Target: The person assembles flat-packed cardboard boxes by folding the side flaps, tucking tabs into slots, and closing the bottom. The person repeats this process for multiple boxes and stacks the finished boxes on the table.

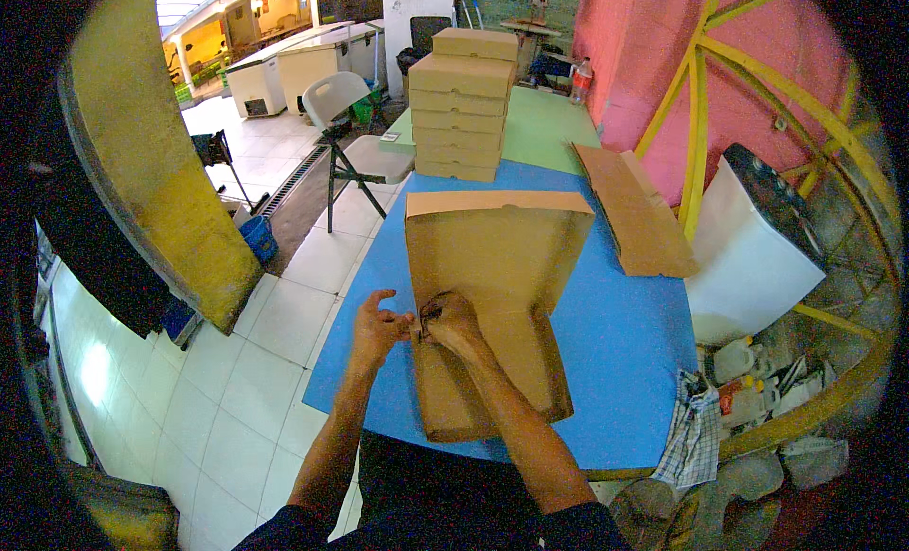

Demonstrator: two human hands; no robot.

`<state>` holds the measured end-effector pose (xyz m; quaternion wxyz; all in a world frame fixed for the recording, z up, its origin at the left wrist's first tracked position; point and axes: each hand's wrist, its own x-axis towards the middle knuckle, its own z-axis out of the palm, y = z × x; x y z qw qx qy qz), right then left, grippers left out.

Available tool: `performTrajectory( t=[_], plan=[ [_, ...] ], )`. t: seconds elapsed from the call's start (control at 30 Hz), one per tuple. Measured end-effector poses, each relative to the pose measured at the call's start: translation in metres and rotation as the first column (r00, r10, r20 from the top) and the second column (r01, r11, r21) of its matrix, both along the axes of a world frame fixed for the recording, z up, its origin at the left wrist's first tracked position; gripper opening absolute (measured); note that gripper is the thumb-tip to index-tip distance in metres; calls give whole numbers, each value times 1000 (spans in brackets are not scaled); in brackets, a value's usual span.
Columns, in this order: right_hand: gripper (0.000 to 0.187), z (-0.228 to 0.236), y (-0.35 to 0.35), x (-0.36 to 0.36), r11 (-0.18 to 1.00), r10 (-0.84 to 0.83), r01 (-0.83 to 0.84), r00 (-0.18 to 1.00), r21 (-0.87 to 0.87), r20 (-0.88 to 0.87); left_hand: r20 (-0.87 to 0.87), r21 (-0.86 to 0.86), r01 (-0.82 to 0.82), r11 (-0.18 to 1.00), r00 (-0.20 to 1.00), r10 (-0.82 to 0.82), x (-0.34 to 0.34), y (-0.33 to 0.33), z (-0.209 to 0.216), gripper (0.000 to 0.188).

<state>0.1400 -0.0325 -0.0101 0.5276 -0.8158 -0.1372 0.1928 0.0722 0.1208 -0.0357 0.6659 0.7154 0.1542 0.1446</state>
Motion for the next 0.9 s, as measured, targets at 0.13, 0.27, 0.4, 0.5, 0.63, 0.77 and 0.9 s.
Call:
performTrajectory(
  t=[0.13,0.27,0.4,0.5,0.63,0.77,0.9],
  plan=[
    [3,9,-1,-5,993,45,-39,998,115,-47,-65,266,38,963,998,-21,5,-2,-3,49],
    [3,10,-5,-6,953,11,48,982,298,-191,-65,-23,55,998,996,-56,8,1,-5,50],
    [4,2,-6,1,981,34,-16,996,194,-87,-115,-52,146,988,982,-151,10,3,-3,54],
    [8,0,-3,1,987,59,-45,994,152,-93,-81,-169,164,972,980,-180,7,3,2,51],
    [4,6,2,-7,926,-1,63,987,373,-164,-49,-124,87,988,994,-94,4,3,11,45],
    [6,9,3,-12,912,-20,114,972,395,-234,-36,141,30,990,999,-25,6,3,13,46],
    [12,-4,0,-6,946,46,43,963,321,-264,-23,300,27,953,1000,-21,9,3,3,46]
  ],
)
